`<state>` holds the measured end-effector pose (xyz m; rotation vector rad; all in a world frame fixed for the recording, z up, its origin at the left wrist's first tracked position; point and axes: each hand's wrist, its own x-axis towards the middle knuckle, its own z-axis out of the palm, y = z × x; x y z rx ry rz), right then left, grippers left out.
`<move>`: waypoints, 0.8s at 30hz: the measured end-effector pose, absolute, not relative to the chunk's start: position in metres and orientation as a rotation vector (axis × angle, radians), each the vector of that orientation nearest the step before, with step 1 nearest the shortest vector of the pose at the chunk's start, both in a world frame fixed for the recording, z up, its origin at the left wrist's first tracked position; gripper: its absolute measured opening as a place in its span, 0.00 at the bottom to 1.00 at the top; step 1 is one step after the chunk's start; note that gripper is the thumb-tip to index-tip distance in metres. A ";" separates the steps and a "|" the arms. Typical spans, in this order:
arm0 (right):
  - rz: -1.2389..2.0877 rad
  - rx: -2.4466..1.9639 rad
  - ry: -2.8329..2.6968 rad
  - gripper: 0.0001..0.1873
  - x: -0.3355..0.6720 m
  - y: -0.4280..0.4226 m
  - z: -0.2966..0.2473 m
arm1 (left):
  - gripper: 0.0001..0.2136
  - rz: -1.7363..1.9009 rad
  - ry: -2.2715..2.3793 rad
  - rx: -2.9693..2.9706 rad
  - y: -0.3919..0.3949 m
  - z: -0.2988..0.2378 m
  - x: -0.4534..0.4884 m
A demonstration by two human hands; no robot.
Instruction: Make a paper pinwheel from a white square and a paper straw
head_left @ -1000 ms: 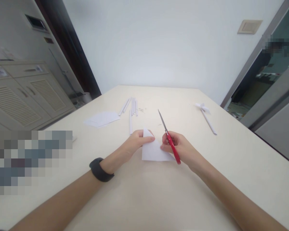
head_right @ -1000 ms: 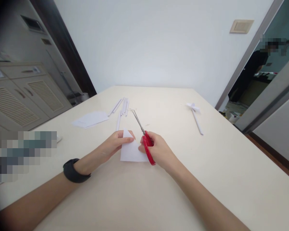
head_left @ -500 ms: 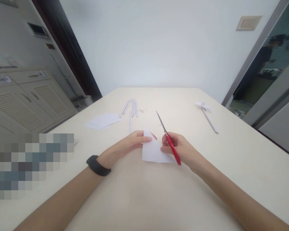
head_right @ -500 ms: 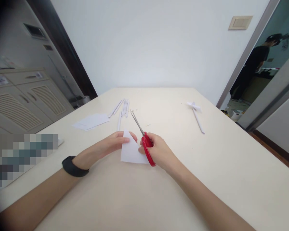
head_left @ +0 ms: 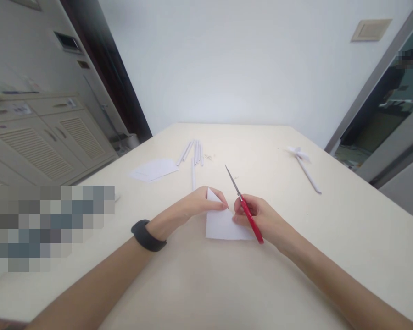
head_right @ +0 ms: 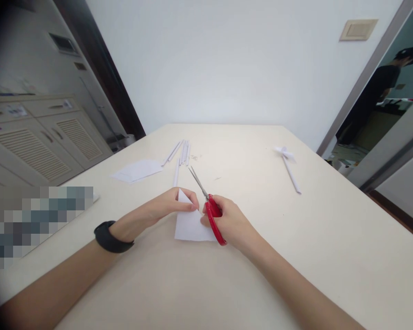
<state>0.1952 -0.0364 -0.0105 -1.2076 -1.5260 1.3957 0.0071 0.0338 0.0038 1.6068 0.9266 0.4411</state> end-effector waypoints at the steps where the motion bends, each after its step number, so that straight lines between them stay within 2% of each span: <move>1: 1.391 -1.211 -1.522 0.05 0.195 -0.036 -0.010 | 0.06 0.443 0.934 1.618 0.036 0.004 0.004; 5: 1.377 -1.215 -1.496 0.05 0.193 -0.037 -0.006 | 0.08 0.475 0.963 1.654 0.046 0.001 -0.008; 13: 1.370 -1.207 -1.468 0.06 0.194 -0.037 -0.002 | 0.06 0.612 0.968 1.638 0.061 -0.001 -0.024; 19: 1.358 -1.200 -1.450 0.06 0.196 -0.038 0.002 | 0.11 0.830 0.959 1.465 0.071 -0.008 -0.030; 24: 1.296 -1.188 -1.332 0.08 0.197 -0.037 0.002 | 0.17 0.626 0.708 1.402 0.046 -0.001 -0.006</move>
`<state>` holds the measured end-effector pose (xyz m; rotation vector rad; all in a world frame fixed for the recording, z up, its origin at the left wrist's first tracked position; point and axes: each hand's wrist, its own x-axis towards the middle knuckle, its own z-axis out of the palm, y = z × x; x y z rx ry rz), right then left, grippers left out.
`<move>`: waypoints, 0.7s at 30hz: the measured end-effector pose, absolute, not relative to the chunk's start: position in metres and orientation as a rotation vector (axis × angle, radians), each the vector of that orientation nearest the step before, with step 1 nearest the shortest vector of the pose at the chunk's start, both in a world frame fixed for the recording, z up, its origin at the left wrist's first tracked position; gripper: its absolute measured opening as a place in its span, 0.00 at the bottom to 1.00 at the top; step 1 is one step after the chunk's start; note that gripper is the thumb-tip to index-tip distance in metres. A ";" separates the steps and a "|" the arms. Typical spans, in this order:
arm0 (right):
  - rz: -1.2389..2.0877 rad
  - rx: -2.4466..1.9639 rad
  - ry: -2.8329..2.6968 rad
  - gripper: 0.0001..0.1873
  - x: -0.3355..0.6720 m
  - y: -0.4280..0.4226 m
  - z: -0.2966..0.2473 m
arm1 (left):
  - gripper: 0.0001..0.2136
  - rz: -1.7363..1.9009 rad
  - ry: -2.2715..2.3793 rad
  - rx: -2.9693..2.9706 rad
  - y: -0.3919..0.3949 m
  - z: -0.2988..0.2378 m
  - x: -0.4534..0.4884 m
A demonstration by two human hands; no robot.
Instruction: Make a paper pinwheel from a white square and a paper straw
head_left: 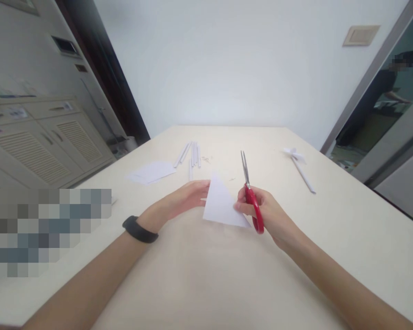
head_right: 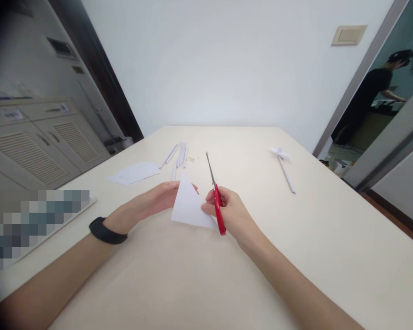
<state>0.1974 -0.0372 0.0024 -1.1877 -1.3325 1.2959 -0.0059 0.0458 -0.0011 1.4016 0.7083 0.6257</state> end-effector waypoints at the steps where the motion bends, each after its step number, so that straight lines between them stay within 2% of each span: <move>1: 1.279 -1.186 -1.300 0.08 0.198 -0.037 0.002 | 0.18 0.546 0.638 1.409 0.039 0.000 -0.001; 4: 1.251 -1.166 -1.230 0.08 0.198 -0.034 0.003 | 0.14 0.523 0.649 1.463 0.024 0.001 0.011; 9: 1.198 -1.167 -1.252 0.08 0.197 -0.034 0.003 | 0.09 0.766 0.911 1.489 0.019 -0.005 0.019; 16: 1.253 -1.252 -1.320 0.06 0.195 -0.033 -0.007 | 0.09 0.990 0.911 1.383 0.020 -0.005 0.017; 19: 1.262 -1.246 -1.337 0.05 0.194 -0.034 -0.008 | 0.10 0.964 0.838 1.378 0.016 -0.002 0.019; 21: 1.294 -1.186 -1.333 0.06 0.193 -0.035 -0.007 | 0.15 0.885 0.736 1.402 0.013 0.000 0.021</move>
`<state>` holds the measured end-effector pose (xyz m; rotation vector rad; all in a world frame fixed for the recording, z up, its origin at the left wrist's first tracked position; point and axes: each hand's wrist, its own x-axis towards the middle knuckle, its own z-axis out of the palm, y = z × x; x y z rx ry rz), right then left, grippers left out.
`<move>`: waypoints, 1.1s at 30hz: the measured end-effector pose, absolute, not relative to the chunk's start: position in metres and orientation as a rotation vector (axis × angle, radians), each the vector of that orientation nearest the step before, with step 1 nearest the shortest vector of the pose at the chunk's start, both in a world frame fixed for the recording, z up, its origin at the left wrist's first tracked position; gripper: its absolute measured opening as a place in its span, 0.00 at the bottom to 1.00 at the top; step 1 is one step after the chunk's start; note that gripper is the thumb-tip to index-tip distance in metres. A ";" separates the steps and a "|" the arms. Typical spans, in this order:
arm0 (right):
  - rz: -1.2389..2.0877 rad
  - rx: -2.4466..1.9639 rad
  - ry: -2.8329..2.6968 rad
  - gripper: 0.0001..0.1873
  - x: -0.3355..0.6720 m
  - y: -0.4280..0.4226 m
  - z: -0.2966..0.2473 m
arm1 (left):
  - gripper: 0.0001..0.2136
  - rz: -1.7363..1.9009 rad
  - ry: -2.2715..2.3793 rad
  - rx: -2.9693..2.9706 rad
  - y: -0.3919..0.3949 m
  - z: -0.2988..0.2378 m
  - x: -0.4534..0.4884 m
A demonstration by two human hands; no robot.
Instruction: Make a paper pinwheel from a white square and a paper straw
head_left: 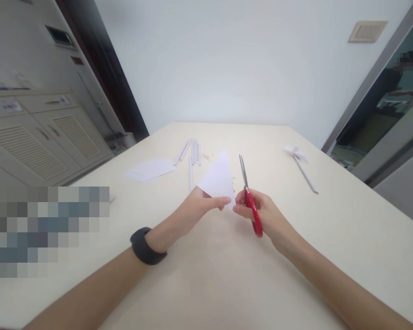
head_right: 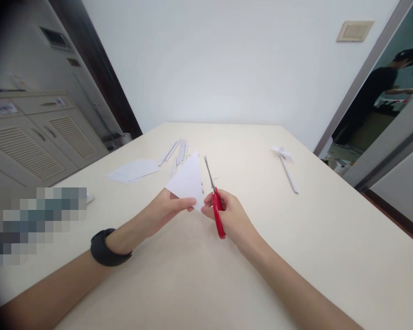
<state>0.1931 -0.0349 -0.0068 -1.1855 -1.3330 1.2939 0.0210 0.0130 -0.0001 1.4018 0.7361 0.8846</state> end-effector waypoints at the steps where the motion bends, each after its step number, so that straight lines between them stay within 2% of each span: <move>1: 1.321 -1.149 -1.320 0.06 0.193 -0.035 -0.006 | 0.19 0.836 0.677 1.418 0.012 0.001 0.022; 4: 1.413 -1.065 -1.269 0.08 0.194 -0.035 -0.002 | 0.25 0.753 0.559 1.444 0.009 0.004 0.022; 13: 1.583 -0.979 -1.294 0.10 0.197 -0.037 0.004 | 0.21 0.745 0.568 1.432 0.013 0.003 0.018; 21: 1.235 -1.201 -1.370 0.13 0.202 -0.031 0.002 | 0.23 0.790 0.807 1.566 0.018 0.002 0.017; 24: 1.133 -1.202 -1.368 0.12 0.200 -0.031 0.003 | 0.24 0.769 0.877 1.596 0.019 -0.001 0.019; 33: 0.989 -1.205 -1.329 0.11 0.192 -0.033 -0.009 | 0.22 0.692 0.829 1.598 0.012 -0.003 0.027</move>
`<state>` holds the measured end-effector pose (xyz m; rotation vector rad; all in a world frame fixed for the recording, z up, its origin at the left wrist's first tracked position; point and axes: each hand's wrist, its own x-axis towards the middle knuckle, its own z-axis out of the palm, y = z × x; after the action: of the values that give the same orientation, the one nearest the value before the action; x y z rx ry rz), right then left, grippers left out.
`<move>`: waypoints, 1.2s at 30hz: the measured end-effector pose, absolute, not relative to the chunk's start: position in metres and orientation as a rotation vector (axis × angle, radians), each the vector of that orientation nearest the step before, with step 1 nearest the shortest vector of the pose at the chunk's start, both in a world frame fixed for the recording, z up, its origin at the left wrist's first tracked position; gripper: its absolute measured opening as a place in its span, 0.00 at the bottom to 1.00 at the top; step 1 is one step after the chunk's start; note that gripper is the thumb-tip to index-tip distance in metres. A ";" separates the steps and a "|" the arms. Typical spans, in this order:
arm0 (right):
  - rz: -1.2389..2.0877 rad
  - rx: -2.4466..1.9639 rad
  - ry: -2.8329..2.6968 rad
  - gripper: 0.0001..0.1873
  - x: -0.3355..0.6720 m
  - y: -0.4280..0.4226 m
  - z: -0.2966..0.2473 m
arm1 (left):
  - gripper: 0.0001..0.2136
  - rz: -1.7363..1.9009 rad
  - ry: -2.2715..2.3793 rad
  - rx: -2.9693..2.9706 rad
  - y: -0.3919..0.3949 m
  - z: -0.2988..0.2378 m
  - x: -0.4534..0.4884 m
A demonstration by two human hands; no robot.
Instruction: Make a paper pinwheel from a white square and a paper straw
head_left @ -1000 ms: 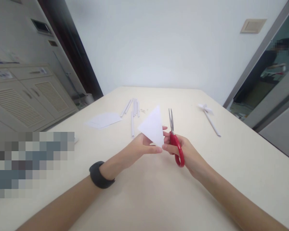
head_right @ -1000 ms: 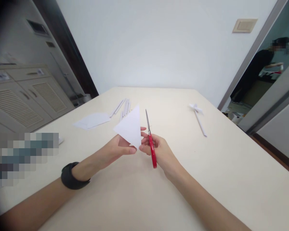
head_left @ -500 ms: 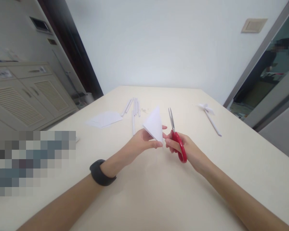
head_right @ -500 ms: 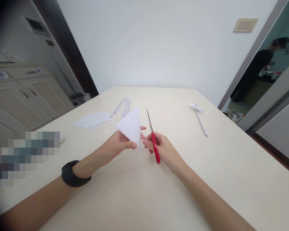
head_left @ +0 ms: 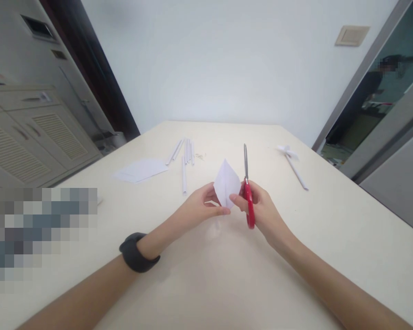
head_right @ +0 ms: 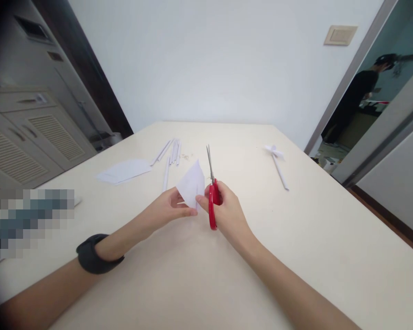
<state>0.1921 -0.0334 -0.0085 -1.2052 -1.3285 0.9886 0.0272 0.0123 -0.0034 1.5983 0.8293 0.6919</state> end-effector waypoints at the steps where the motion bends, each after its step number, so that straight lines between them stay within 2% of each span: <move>1: 0.980 -1.205 -1.321 0.10 0.193 -0.033 -0.008 | 0.22 0.686 0.831 1.585 0.012 -0.001 0.027; 9: 1.023 -1.213 -1.278 0.11 0.198 -0.031 -0.003 | 0.18 0.790 0.772 1.343 0.007 -0.001 0.022; 15: 1.106 -1.213 -1.238 0.14 0.197 -0.035 0.001 | 0.22 0.937 0.722 1.167 0.008 -0.001 0.024; 24: 1.210 -1.225 -1.264 0.13 0.202 -0.031 -0.004 | 0.21 0.927 0.729 1.214 0.008 0.000 0.023; 36: 1.127 -1.278 -1.413 0.09 0.199 -0.035 0.005 | 0.18 1.062 0.772 1.245 0.019 -0.001 0.012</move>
<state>0.1992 -0.0352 0.0055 -1.2776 -1.4133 1.1274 0.0115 0.0192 -0.0015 1.2445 0.7715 1.0618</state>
